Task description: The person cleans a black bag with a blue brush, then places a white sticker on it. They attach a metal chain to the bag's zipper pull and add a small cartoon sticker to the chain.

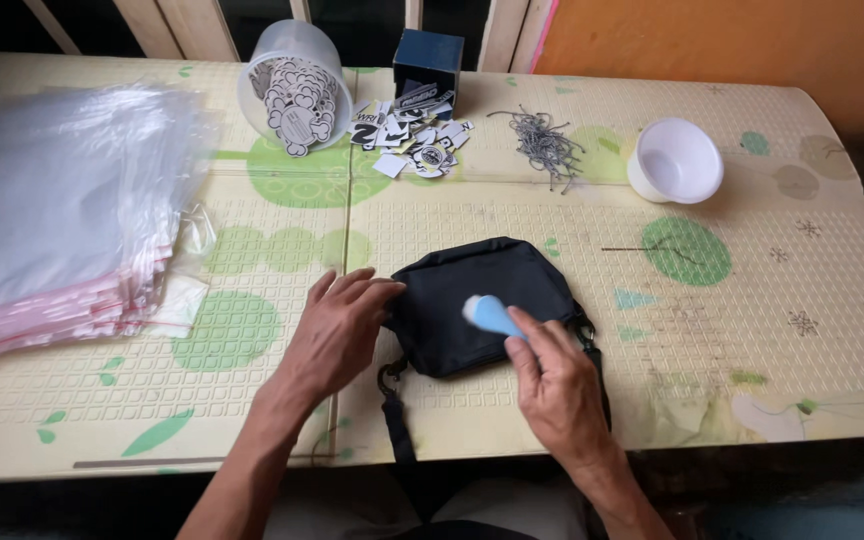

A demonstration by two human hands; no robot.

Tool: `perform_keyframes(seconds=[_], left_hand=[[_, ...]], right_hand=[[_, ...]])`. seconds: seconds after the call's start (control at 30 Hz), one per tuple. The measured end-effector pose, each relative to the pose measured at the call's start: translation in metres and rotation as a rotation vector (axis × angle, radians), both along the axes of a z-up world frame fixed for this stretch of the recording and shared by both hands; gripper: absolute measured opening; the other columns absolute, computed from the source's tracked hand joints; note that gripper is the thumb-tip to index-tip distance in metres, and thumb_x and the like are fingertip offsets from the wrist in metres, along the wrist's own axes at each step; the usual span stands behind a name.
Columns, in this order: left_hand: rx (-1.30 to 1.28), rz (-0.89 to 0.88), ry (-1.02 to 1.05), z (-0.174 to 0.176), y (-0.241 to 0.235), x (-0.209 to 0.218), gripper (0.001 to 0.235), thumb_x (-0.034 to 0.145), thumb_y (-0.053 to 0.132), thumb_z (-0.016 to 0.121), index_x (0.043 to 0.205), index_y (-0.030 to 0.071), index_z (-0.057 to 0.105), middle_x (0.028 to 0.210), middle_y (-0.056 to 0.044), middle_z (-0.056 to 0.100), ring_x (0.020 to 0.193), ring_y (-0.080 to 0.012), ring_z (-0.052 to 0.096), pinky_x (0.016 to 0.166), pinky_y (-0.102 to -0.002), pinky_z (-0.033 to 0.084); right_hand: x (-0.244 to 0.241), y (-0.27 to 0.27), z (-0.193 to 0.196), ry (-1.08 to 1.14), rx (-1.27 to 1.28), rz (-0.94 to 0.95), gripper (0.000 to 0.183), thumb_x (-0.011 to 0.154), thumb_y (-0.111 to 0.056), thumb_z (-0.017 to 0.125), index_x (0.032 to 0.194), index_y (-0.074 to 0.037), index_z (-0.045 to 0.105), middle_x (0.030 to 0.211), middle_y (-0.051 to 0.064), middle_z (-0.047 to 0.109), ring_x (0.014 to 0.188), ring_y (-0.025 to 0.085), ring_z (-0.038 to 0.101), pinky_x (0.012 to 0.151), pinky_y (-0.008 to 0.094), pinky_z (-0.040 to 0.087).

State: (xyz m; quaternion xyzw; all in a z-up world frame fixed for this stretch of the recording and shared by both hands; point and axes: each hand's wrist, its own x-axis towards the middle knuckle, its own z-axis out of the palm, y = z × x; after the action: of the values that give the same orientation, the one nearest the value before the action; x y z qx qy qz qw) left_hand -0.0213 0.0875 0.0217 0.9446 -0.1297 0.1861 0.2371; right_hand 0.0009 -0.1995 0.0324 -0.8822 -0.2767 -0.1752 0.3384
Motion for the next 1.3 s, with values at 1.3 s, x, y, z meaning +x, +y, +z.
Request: perform_keyframes(seconds=[1.3], left_hand=[[0.176,-0.008,0.862,0.024,-0.016,0.156,0.028,0.078,0.025,0.077,0.105,0.033,0.081,0.101,-0.007,0.078,0.107,-0.0349,0.072,0.087,-0.050,0.061]], right_hand=[[0.067,0.118,-0.028,-0.076,-0.454,0.127,0.024,0.100,-0.024,0.051,0.110,-0.028,0.073,0.090,-0.001,0.056,0.079,0.023,0.068,0.065,0.035,0.059]])
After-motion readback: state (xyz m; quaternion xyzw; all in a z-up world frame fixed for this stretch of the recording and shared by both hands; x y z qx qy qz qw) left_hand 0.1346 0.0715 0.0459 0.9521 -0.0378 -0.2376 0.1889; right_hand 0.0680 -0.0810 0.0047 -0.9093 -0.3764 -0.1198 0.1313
